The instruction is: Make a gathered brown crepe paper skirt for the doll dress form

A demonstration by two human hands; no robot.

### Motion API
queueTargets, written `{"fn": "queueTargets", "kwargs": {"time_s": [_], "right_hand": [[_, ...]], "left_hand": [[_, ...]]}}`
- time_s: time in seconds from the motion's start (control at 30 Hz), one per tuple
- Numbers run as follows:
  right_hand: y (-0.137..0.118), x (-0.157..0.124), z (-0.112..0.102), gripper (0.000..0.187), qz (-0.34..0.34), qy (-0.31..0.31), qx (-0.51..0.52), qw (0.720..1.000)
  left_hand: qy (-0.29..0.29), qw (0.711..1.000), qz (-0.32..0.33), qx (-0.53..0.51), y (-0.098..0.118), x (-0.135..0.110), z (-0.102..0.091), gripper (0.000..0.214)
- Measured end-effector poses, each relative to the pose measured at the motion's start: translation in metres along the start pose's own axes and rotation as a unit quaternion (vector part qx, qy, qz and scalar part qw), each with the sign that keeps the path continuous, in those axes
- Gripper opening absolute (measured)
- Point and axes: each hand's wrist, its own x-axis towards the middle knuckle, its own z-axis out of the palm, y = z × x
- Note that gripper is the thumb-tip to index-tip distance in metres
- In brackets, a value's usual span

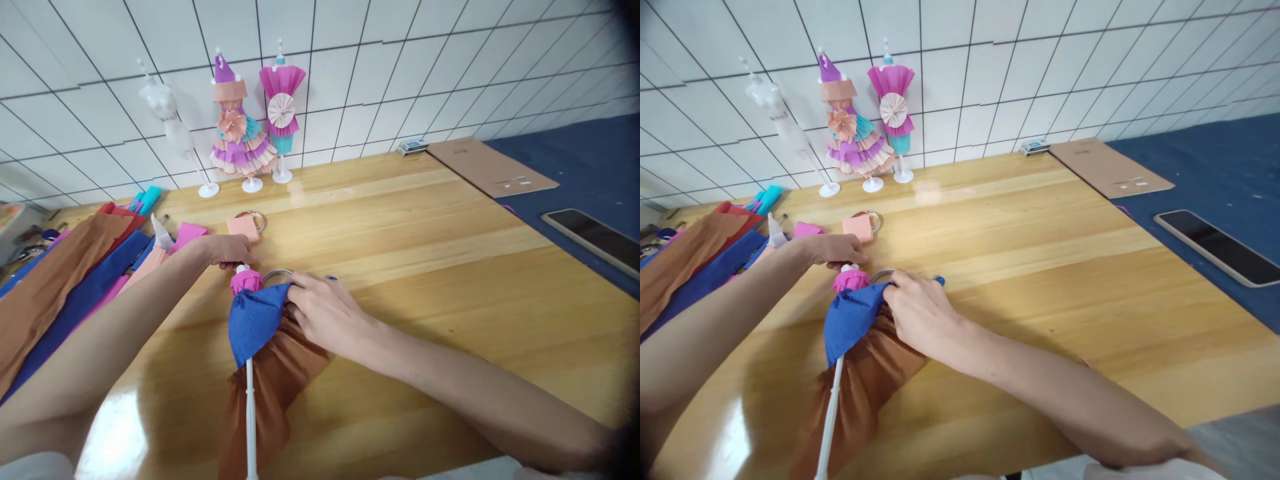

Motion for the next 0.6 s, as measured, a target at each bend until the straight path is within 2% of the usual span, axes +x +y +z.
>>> {"fn": "queueTargets", "kwargs": {"time_s": [0.3, 0.6], "right_hand": [[-0.004, -0.003, 0.007, 0.015, -0.022, -0.004, -0.024, 0.999], [-0.004, 0.001, 0.016, 0.018, -0.015, -0.004, -0.050, 0.999]], "left_hand": [[0.017, 0.999, -0.030, 0.000, -0.010, -0.003, 0.001, 0.026], [0.053, 0.997, -0.003, -0.046, -0.014, -0.003, 0.003, 0.030]]}}
